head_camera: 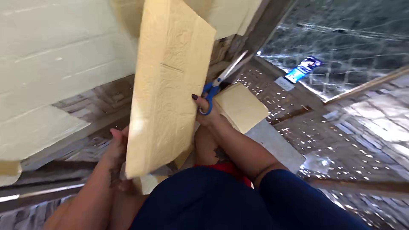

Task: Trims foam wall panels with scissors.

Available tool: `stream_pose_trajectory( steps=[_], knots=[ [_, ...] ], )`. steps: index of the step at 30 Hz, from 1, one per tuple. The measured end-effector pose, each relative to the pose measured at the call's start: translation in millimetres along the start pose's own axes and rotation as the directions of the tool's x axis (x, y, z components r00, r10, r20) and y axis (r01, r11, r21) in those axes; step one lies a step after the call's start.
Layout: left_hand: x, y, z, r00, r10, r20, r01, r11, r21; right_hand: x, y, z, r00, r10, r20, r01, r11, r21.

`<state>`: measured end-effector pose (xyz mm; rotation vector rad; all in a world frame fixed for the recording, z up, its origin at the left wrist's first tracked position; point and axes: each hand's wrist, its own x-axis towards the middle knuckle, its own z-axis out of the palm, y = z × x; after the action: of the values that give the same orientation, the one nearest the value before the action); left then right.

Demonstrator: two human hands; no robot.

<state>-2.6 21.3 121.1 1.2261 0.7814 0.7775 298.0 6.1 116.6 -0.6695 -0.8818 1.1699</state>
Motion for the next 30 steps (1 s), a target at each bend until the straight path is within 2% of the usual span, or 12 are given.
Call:
stream_pose_trajectory(
  steps=[5, 8, 10, 12, 13, 15, 17, 19, 21, 23, 26, 30],
  knots=[
    [28, -54, 79, 0.993, -0.089, 0.077, 0.083, 0.994, 0.070, 0, 6, 40, 0.976, 0.156, 0.152, -0.187, 0.957, 0.222],
    [16, -20, 91, 0.917, -0.273, 0.289, 0.273, 0.961, 0.043, 3, 18, 55, 0.953, 0.152, 0.262, -0.223, 0.937, 0.269],
    [19, -36, 70, 0.826, 0.006, 0.564, 0.159, 0.957, -0.244, 6, 27, 56, 0.925, 0.136, 0.356, -0.255, 0.915, 0.313],
    [38, -57, 61, 0.606, 0.345, 0.716, 0.177, 0.819, -0.545, 9, 35, 55, 0.889, 0.140, 0.435, -0.296, 0.902, 0.315],
    [39, -57, 70, 0.583, 0.455, 0.673, 0.231, 0.702, -0.674, 10, 38, 54, 0.875, 0.142, 0.463, -0.311, 0.898, 0.312],
    [24, -39, 86, 0.715, 0.433, 0.548, 0.281, 0.540, -0.793, 9, 37, 53, 0.863, 0.152, 0.483, -0.317, 0.906, 0.281],
    [17, -31, 55, 0.868, 0.204, 0.453, 0.155, 0.756, -0.636, 3, 24, 55, 0.923, 0.194, 0.333, -0.258, 0.953, 0.159],
    [12, -16, 41, 0.975, 0.125, 0.182, -0.059, 0.942, -0.330, -4, 6, 49, 0.951, 0.304, 0.058, -0.300, 0.951, -0.081],
    [17, -9, 27, 0.972, 0.235, 0.027, -0.231, 0.967, -0.104, -12, -12, 39, 0.943, 0.310, -0.120, -0.326, 0.932, -0.155],
    [22, -5, 16, 0.936, 0.347, -0.053, -0.345, 0.938, 0.037, -15, -20, 22, 0.971, 0.227, -0.078, -0.232, 0.971, -0.055],
    [24, -6, 10, 0.909, 0.384, -0.160, -0.359, 0.919, 0.165, -18, -32, -6, 0.961, 0.252, 0.110, -0.246, 0.967, -0.066],
    [25, -15, 12, 0.901, 0.390, -0.192, -0.323, 0.896, 0.303, -35, -32, -4, 0.964, 0.266, -0.009, -0.260, 0.933, -0.250]
  ],
)
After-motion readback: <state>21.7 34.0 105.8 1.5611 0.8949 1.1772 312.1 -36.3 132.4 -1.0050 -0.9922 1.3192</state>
